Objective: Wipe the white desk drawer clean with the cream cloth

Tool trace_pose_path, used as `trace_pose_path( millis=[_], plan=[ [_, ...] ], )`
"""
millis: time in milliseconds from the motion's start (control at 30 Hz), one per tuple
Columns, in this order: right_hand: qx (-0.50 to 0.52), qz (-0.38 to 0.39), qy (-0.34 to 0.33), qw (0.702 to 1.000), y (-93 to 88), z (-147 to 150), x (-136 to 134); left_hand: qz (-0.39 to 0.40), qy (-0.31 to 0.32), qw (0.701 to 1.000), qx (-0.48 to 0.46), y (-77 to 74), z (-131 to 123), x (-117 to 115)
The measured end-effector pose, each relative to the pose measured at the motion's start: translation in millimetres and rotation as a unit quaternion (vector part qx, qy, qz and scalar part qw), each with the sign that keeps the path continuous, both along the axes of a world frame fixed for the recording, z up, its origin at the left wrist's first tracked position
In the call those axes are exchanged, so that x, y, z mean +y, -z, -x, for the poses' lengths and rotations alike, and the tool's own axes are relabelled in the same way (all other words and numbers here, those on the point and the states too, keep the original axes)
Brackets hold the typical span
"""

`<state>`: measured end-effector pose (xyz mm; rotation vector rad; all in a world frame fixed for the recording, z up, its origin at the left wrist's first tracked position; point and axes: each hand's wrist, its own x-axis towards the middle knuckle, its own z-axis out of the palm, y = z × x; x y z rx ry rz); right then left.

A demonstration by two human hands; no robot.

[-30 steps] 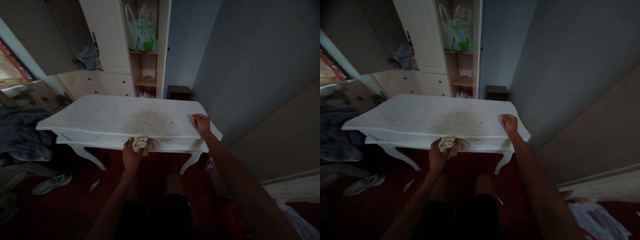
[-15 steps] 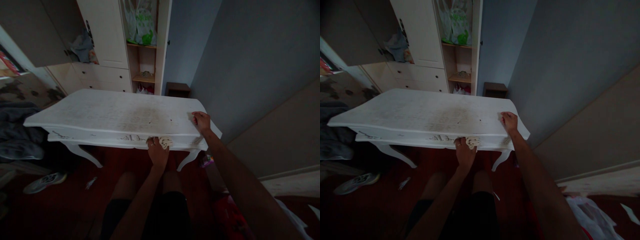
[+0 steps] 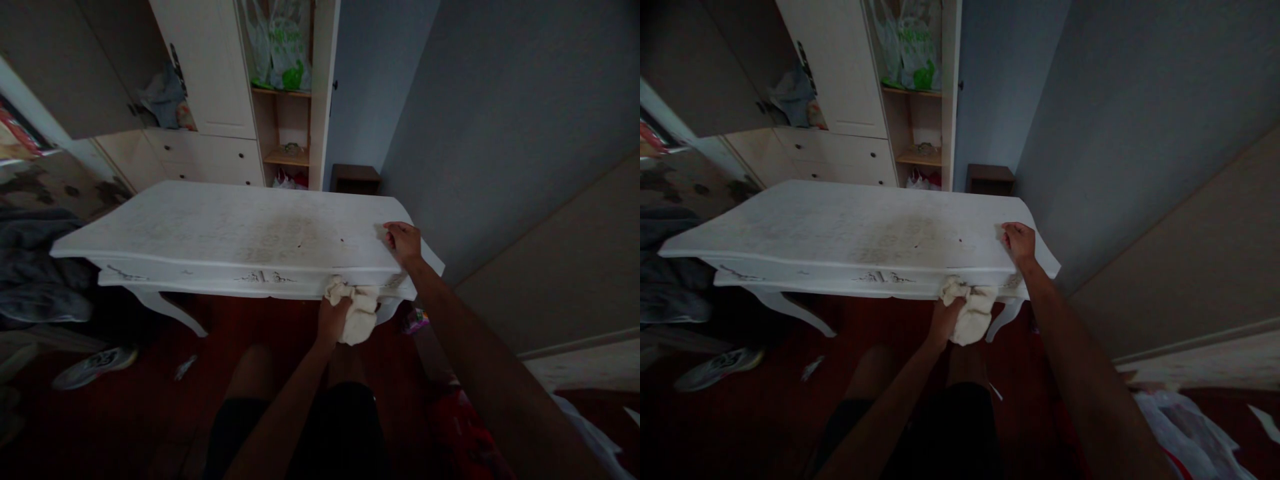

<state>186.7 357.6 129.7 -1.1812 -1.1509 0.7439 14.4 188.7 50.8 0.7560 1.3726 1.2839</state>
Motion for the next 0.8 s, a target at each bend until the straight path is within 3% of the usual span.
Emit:
trace_pose_path(
  millis=[100,267,433,633,800],
  plan=[
    [0.002,-0.002,0.002,1.000,1.3,-0.4,1.1,0.009,0.021,0.988,-0.151,13.6,-27.4,-6.4],
    [0.025,-0.011,0.006,1.000,2.1,0.5,1.6,-0.004,0.033,0.992,-0.125,18.8,-58.2,2.5],
    [0.033,-0.011,0.004,0.999,2.1,0.3,3.4,-0.036,0.026,0.993,-0.107,10.3,-59.3,29.9],
    [0.043,-0.006,0.003,0.999,2.1,-0.7,4.3,0.098,-0.128,0.974,-0.159,26.3,-53.4,29.9],
    [0.052,-0.013,-0.001,0.999,1.6,-0.6,3.9,0.168,-0.140,0.947,-0.236,37.5,-48.4,24.6]
  ],
)
